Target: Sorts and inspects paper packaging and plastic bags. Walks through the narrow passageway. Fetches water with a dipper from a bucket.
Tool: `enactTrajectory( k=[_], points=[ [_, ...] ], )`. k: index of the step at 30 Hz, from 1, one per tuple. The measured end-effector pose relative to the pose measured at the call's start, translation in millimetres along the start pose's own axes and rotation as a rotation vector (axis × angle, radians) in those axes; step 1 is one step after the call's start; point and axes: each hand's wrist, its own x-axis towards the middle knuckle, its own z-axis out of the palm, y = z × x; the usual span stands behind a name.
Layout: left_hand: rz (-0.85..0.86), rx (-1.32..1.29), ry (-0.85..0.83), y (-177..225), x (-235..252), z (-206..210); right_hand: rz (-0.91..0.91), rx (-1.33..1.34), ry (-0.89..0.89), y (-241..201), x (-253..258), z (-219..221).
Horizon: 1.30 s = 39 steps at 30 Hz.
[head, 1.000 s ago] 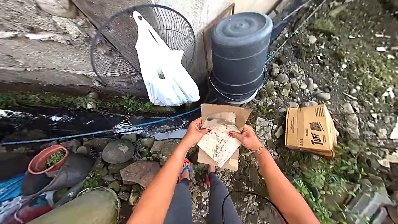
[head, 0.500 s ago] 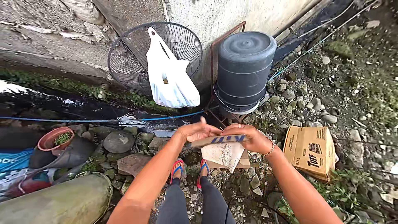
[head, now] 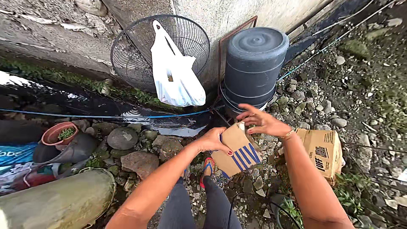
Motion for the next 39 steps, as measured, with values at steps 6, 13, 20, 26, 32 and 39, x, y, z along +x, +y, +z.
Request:
enactTrajectory(
  k=[6, 13, 20, 26, 32, 39],
  points=[
    [-0.077, -0.302, 0.475, -12.5, 21.9, 8.1, 0.073, 0.331, 0.137, 42.6, -24.5, 26.5],
    [0.0, -0.224, 0.522, -1.2, 31.7, -1.5, 0.143, 0.512, 0.538, 5.3, 4.8, 84.1],
    [0.169, 0.028, 1.198, 25.3, 9.4, -88.1, 0.243, 0.422, 0.762, 10.9, -4.4, 63.3],
    [0.209, -0.092, 1.247, 49.3, 38.1, -154.3, 0.318, 0.355, 0.764, 30.8, -27.8, 69.4],
    [0.348, -0.73, 1.273, 81.6, 38.2, -177.4, 0.329, 0.422, 0.789, 44.7, -47.0, 71.9],
    [0.515, -0.656, 0.831, 118.8, -8.9, -144.9, 0.207, 0.438, 0.891, -3.8, -47.4, 40.9]
  ],
)
